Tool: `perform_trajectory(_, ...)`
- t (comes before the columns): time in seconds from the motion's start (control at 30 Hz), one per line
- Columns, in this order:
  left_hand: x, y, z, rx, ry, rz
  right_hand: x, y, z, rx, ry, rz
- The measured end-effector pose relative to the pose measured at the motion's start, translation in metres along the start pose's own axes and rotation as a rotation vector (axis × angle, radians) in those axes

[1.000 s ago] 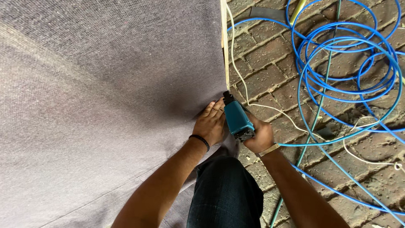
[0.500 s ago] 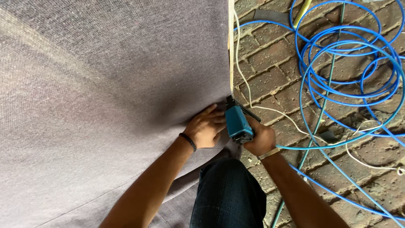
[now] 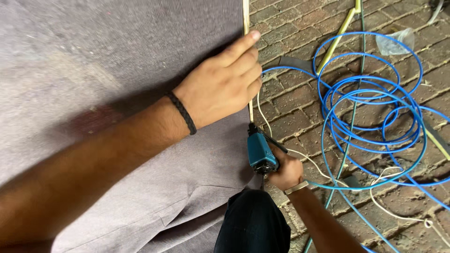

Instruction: The person uses a pneumatic staple gun to attach fabric to a wooden frame, then uses a power drill to attach metal legs to the frame. Finally, the person flips the assembled furniture piece upright.

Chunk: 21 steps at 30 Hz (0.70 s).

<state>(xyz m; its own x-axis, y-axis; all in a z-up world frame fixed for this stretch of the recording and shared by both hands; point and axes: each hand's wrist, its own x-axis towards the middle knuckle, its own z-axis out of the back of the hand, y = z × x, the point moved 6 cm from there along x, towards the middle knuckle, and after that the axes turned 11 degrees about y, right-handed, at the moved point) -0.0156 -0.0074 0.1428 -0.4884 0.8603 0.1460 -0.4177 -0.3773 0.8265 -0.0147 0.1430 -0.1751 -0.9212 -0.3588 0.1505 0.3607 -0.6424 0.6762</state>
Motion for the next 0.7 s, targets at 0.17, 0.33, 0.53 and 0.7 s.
perform_trajectory(0.17, 0.02, -0.001, 0.003, 0.027, 0.144, -0.102, 0.008, 0.027, 0.06, 0.021, -0.013, 0.111)
perform_trajectory(0.33, 0.037, -0.001, -0.015, -0.106, 0.264, -0.197, 0.011, 0.045, 0.088, 0.145, -0.029, 0.185)
perform_trajectory(0.53, 0.029, 0.014, -0.008, -0.054, 0.048, -0.074, 0.019, 0.066, 0.091, 0.296, -0.122, 0.351)
perform_trajectory(0.7, 0.036, 0.017, -0.011, -0.129, -0.012, -0.022, 0.039, 0.079, 0.094, 0.262, -0.111, 0.294)
